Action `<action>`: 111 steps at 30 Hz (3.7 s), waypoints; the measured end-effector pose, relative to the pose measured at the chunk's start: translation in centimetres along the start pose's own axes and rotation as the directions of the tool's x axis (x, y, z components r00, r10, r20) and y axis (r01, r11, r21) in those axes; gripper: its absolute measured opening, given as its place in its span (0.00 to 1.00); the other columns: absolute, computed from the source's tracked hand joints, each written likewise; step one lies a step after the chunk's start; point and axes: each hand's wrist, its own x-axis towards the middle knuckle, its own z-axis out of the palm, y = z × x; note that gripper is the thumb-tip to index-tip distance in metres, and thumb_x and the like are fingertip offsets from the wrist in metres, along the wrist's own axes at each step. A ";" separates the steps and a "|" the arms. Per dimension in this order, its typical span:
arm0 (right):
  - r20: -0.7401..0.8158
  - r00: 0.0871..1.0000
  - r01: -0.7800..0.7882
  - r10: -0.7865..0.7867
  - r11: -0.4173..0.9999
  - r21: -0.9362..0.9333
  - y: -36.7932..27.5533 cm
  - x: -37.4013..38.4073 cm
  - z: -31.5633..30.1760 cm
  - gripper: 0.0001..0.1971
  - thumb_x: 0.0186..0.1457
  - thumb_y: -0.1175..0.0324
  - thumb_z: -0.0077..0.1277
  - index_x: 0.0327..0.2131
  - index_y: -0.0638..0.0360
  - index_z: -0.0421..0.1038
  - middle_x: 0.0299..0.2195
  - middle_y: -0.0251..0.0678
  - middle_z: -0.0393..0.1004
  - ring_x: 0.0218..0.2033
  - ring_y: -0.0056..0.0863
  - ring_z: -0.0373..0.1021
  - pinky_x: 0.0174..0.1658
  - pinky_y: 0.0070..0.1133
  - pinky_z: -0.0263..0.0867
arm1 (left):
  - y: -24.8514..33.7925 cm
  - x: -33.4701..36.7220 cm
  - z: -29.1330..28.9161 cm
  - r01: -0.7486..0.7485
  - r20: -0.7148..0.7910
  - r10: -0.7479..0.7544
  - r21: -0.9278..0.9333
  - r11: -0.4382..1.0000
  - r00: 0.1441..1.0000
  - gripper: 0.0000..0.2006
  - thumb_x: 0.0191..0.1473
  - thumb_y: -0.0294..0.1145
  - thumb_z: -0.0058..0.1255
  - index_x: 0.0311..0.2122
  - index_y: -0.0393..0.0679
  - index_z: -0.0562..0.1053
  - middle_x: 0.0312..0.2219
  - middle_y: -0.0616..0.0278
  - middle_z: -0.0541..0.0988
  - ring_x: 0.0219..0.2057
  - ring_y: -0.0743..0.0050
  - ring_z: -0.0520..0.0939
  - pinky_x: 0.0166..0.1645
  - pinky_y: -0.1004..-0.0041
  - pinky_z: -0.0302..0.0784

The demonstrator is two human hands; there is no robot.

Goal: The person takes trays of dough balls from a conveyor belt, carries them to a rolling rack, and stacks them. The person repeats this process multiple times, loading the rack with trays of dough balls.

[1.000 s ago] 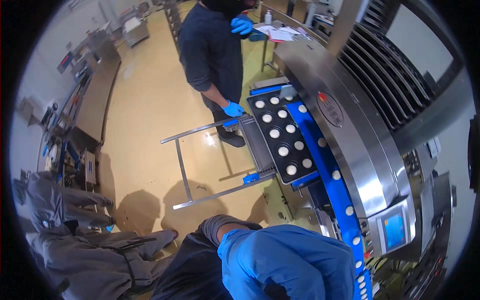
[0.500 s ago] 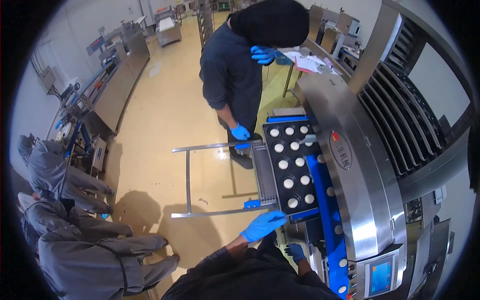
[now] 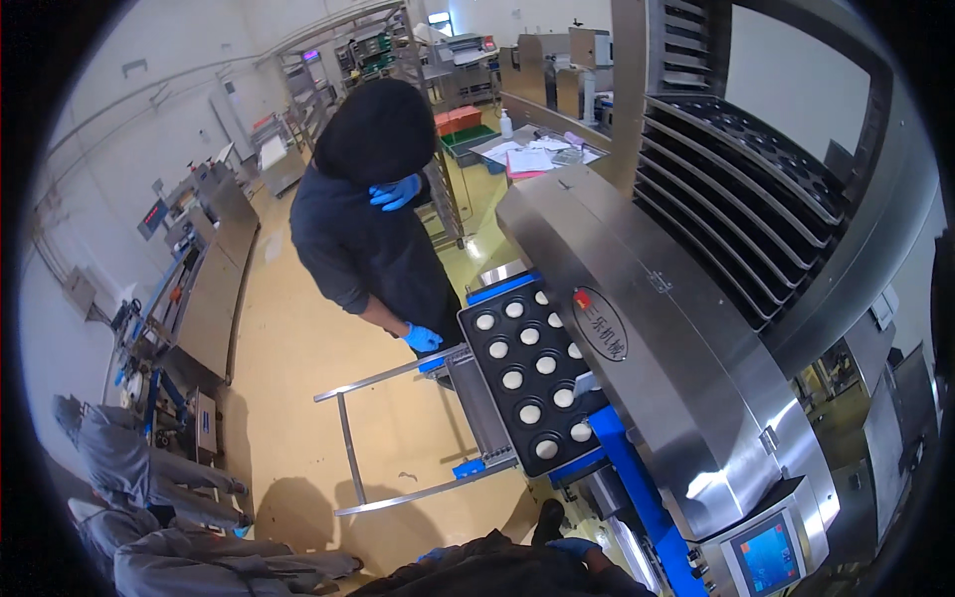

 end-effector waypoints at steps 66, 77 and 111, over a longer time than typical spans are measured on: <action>-0.738 0.589 -0.202 -0.330 0.824 -0.530 -15.5 7.1 -19.2 0.36 0.54 0.51 0.43 0.59 0.61 0.47 0.61 0.44 0.48 0.61 0.41 0.47 0.61 0.39 0.41 | -2.9 -5.8 9.3 -0.052 -0.209 0.001 -0.243 0.969 0.978 0.23 0.51 0.48 0.43 0.46 0.40 0.69 0.45 0.45 0.72 0.48 0.48 0.71 0.52 0.60 0.66; -0.720 0.559 -0.230 -0.411 0.757 -0.611 -16.4 15.3 -23.2 0.36 0.53 0.50 0.43 0.58 0.66 0.48 0.59 0.48 0.49 0.60 0.44 0.47 0.60 0.44 0.40 | -2.5 -5.9 10.1 0.060 -0.138 -0.123 -0.392 0.918 0.983 0.23 0.52 0.44 0.42 0.50 0.41 0.65 0.48 0.47 0.69 0.51 0.49 0.69 0.54 0.62 0.65; -0.698 0.565 0.105 -0.440 0.877 -0.468 -13.9 2.0 -16.3 0.27 0.52 0.59 0.47 0.53 0.63 0.58 0.51 0.49 0.62 0.53 0.44 0.59 0.55 0.33 0.54 | -2.1 -3.1 8.9 -0.029 -0.302 -0.060 -0.284 0.958 0.951 0.16 0.55 0.40 0.41 0.43 0.42 0.70 0.39 0.50 0.76 0.42 0.52 0.75 0.45 0.62 0.71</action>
